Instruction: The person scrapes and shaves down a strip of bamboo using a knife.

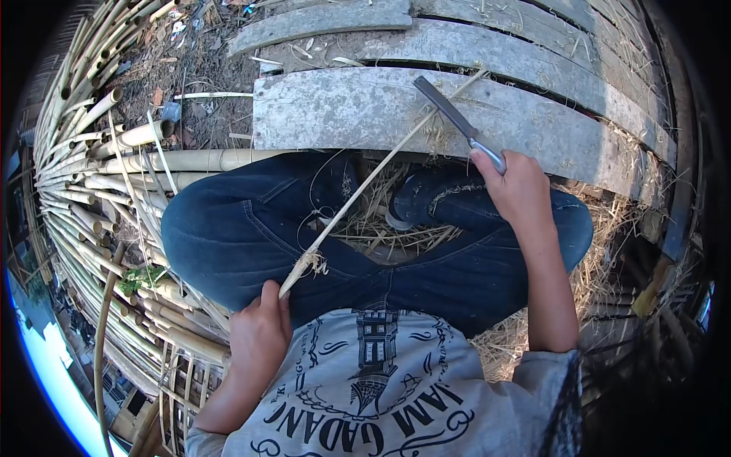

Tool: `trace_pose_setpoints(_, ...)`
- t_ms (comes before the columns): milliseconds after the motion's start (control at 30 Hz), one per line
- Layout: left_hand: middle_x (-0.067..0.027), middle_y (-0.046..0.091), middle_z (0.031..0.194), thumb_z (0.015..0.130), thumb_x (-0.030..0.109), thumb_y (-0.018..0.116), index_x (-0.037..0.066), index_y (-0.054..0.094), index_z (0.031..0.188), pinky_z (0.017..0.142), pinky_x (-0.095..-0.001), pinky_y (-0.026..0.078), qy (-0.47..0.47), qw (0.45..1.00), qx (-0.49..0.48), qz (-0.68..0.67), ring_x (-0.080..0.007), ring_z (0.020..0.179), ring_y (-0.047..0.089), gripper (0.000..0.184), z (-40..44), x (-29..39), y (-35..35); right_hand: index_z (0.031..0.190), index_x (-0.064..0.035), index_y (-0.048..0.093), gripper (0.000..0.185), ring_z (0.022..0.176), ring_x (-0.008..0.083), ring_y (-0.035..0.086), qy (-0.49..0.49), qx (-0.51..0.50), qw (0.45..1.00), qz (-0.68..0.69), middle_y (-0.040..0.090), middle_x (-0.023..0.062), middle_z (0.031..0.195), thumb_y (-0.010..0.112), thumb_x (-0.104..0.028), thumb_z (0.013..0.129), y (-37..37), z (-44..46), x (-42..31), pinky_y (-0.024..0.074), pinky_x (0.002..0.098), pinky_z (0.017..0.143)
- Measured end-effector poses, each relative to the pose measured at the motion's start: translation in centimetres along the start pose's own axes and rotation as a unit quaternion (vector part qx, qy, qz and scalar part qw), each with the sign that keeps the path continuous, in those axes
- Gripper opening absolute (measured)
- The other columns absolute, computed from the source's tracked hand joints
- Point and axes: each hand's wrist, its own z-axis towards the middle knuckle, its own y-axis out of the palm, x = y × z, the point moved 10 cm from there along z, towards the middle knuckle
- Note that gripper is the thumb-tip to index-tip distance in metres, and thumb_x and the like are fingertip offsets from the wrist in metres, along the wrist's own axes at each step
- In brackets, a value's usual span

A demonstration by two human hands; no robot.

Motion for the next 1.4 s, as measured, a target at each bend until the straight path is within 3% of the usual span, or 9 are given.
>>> trace_pose_setpoints(200,-0.0169,0.060,0.062,0.090,0.008,0.061,0.004,0.051,0.092,0.049,-0.0477,0.048,0.027,0.999,-0.001,0.032,-0.0377,0.055,0.062,0.010,-0.2,0.2,0.0,0.070,0.0013,0.068,0.073,0.063,0.0409,0.067,-0.116,-0.072,0.990,0.018,0.063,0.0231,0.062,0.055,-0.068,0.086,2.5,-3.3,-6.1,0.0544,0.0480,0.060)
trace_pose_setpoints(300,-0.0174,0.059,0.062,0.090,0.008,0.061,0.004,0.051,0.092,0.049,-0.0478,0.048,0.035,0.999,0.005,0.033,-0.0382,0.055,0.062,0.010,-0.2,0.4,-0.1,0.068,0.0037,0.068,0.072,0.064,0.0411,0.067,0.013,-0.002,1.000,0.023,0.063,0.0242,0.062,0.055,-0.065,0.089,0.1,0.2,0.5,0.0533,0.0476,0.061)
trace_pose_setpoints(600,-0.0234,0.060,0.065,0.096,0.011,0.054,0.003,0.049,0.092,0.055,-0.0531,0.044,-0.021,0.999,-0.033,-0.001,-0.0451,0.061,0.060,0.010,0.1,-0.3,0.3,0.075,0.0014,0.070,0.074,0.064,0.0407,0.067,-0.095,-0.042,0.994,-0.026,0.065,0.0247,0.066,0.055,-0.070,0.085,0.5,-0.4,-3.3,0.0538,0.0482,0.061)
trace_pose_setpoints(667,-0.0234,0.059,0.064,0.096,0.011,0.053,0.003,0.048,0.091,0.055,-0.0532,0.044,-0.016,0.999,-0.033,0.002,-0.0451,0.060,0.060,0.010,0.1,-0.2,0.3,0.073,0.0008,0.071,0.074,0.065,0.0395,0.068,0.031,-0.021,0.999,-0.001,0.065,0.0242,0.066,0.054,-0.070,0.086,-1.0,2.6,1.3,0.0539,0.0481,0.061)
trace_pose_setpoints(833,-0.0232,0.059,0.063,0.096,0.011,0.053,0.003,0.048,0.090,0.055,-0.0536,0.043,-0.016,0.999,-0.042,-0.012,-0.0452,0.061,0.060,0.011,0.3,0.0,0.2,0.070,0.0034,0.065,0.066,0.064,0.0431,0.064,-0.084,-0.052,0.993,-0.064,0.061,0.0248,0.063,0.057,-0.059,0.091,-0.6,-0.4,-3.6,0.0488,0.0484,0.060)
trace_pose_setpoints(967,-0.0209,0.058,0.062,0.092,0.009,0.057,0.003,0.049,0.091,0.054,-0.0520,0.045,-0.003,0.999,-0.035,-0.002,-0.0429,0.058,0.060,0.010,0.3,-0.2,0.3,0.070,0.0029,0.065,0.067,0.068,0.0451,0.065,0.045,-0.004,0.999,-0.021,0.062,0.0260,0.066,0.059,-0.061,0.089,-2.9,3.2,3.0,0.0504,0.0500,0.065)
trace_pose_setpoints(1100,-0.0236,0.057,0.063,0.097,0.012,0.052,0.003,0.049,0.090,0.057,-0.0536,0.043,-0.029,0.998,-0.052,-0.014,-0.0459,0.062,0.059,0.013,0.4,-0.4,0.1,0.072,0.0032,0.066,0.067,0.069,0.0460,0.064,-0.048,-0.022,0.996,-0.071,0.062,0.0273,0.067,0.058,-0.061,0.089,-1.7,0.7,-1.1,0.0500,0.0508,0.065)
trace_pose_setpoints(1333,-0.0243,0.057,0.063,0.097,0.012,0.053,0.002,0.049,0.089,0.057,-0.0536,0.043,-0.032,0.998,-0.047,-0.020,-0.0471,0.063,0.058,0.013,0.2,-0.6,-0.1,0.077,0.0058,0.070,0.074,0.069,0.0452,0.066,0.008,0.009,0.995,-0.094,0.065,0.0282,0.070,0.055,-0.066,0.089,-3.0,2.4,2.0,0.0525,0.0518,0.066)
trace_pose_setpoints(1400,-0.0188,0.059,0.061,0.089,0.007,0.059,0.004,0.050,0.091,0.051,-0.0501,0.047,0.017,1.000,-0.020,0.013,-0.0405,0.055,0.061,0.010,0.4,0.1,-0.4,0.078,0.0059,0.070,0.075,0.069,0.0456,0.066,-0.038,-0.021,0.994,-0.103,0.065,0.0280,0.070,0.054,-0.066,0.089,-2.0,1.3,0.6,0.0525,0.0516,0.065)
